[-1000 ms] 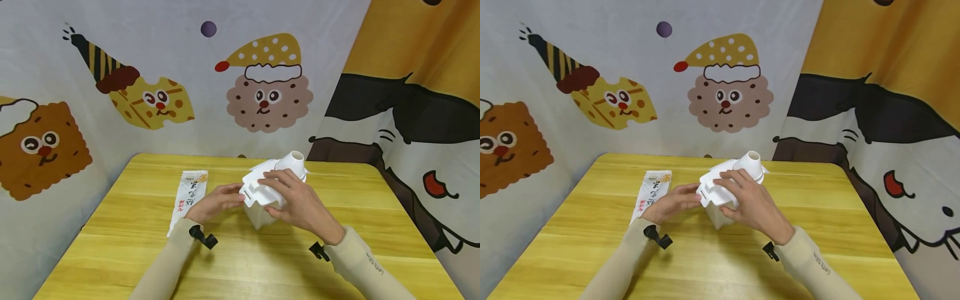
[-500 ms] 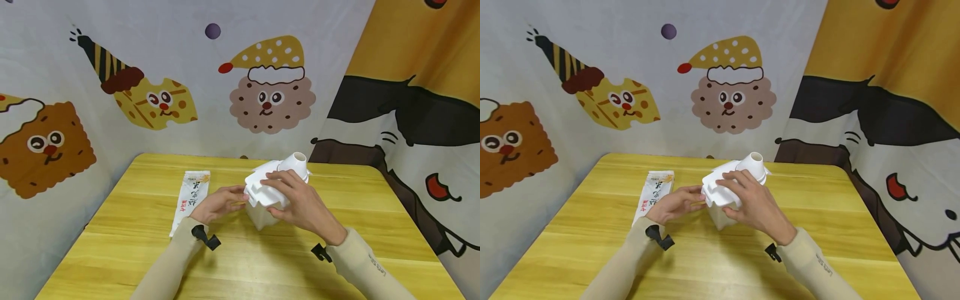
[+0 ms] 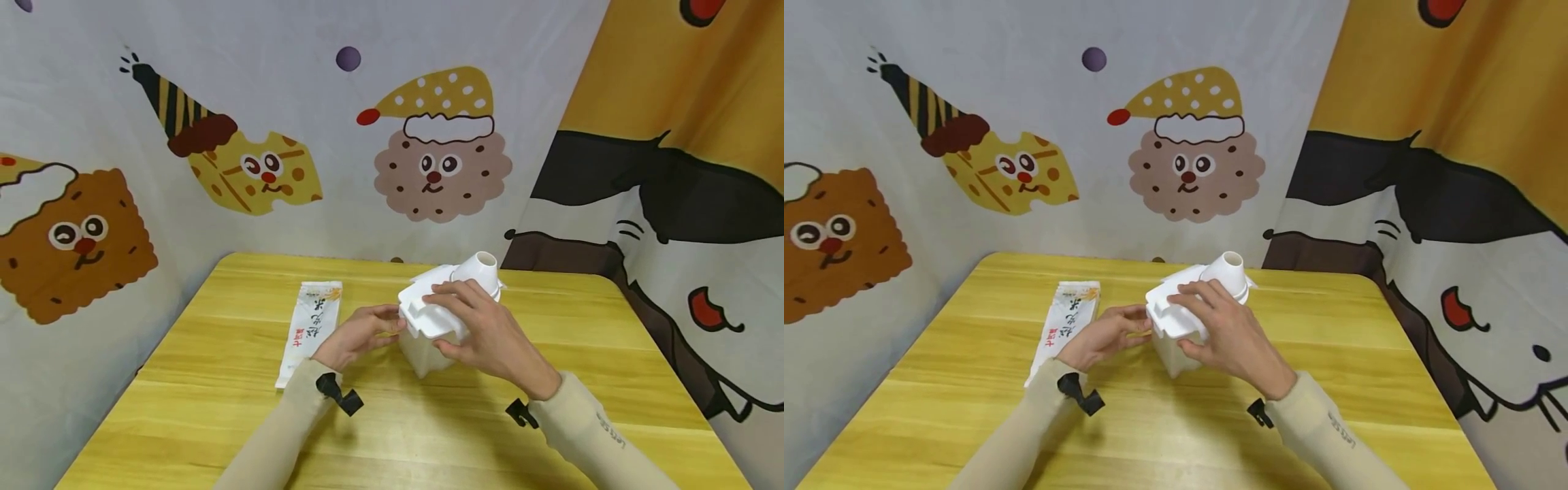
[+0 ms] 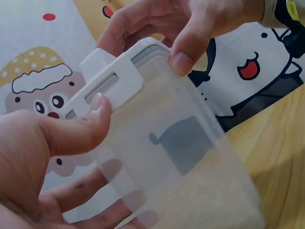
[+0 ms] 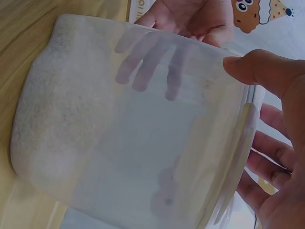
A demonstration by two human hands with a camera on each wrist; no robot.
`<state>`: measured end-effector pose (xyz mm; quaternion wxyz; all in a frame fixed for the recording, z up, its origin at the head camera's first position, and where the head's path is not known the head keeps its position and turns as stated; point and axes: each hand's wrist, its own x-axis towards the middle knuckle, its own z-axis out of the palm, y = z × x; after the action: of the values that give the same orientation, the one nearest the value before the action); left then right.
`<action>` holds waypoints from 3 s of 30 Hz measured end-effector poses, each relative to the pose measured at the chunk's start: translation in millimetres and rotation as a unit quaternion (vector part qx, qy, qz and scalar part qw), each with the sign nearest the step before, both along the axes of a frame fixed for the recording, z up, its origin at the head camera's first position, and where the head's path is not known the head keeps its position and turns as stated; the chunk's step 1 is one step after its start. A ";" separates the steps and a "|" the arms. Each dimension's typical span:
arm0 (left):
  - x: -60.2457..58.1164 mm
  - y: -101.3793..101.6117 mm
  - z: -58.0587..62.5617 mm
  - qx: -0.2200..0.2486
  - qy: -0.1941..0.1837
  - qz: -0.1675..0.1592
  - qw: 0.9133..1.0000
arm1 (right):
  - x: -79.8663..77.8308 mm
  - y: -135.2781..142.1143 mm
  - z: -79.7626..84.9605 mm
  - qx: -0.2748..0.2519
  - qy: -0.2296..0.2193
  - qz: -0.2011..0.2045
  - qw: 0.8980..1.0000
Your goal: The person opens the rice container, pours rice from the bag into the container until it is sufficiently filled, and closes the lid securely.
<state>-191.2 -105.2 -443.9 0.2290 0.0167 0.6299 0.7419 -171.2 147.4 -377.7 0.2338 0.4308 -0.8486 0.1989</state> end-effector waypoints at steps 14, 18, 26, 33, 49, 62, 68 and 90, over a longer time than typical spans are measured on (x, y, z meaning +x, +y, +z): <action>1.3 -15.2 19.6 -0.058 0.122 -0.060 0.989 | 2.3 18.3 11.2 0.050 -0.017 0.038 0.998; 2.9 -9.2 30.1 -0.135 0.202 -0.020 0.970 | 3.8 26.7 12.9 0.055 -0.017 0.037 0.998; 5.1 1.6 47.6 -0.229 0.384 -0.020 0.894 | 2.6 41.3 15.0 0.059 -0.024 0.050 0.997; 8.4 16.8 65.0 -0.321 0.476 -0.036 0.818 | -3.0 49.2 17.9 0.078 -0.014 0.069 0.994; 15.2 24.0 71.2 -0.363 0.451 -0.044 0.814 | -8.6 51.9 30.1 0.108 -0.072 0.049 0.990; 14.2 22.9 68.2 -0.364 0.440 -0.041 0.820 | -17.0 51.8 21.1 0.068 -0.034 0.067 0.995; 15.3 23.0 64.4 -0.361 0.449 -0.032 0.816 | -19.0 51.1 15.7 0.057 -0.003 0.087 0.995; 14.1 23.8 62.1 -0.362 0.485 -0.029 0.795 | -20.9 52.3 2.0 0.019 0.067 0.105 0.992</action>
<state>-177.0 -81.3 -381.8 -0.0956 0.3087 0.8804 0.3471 -192.0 199.7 -375.7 0.2599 0.5347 -0.7845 0.1765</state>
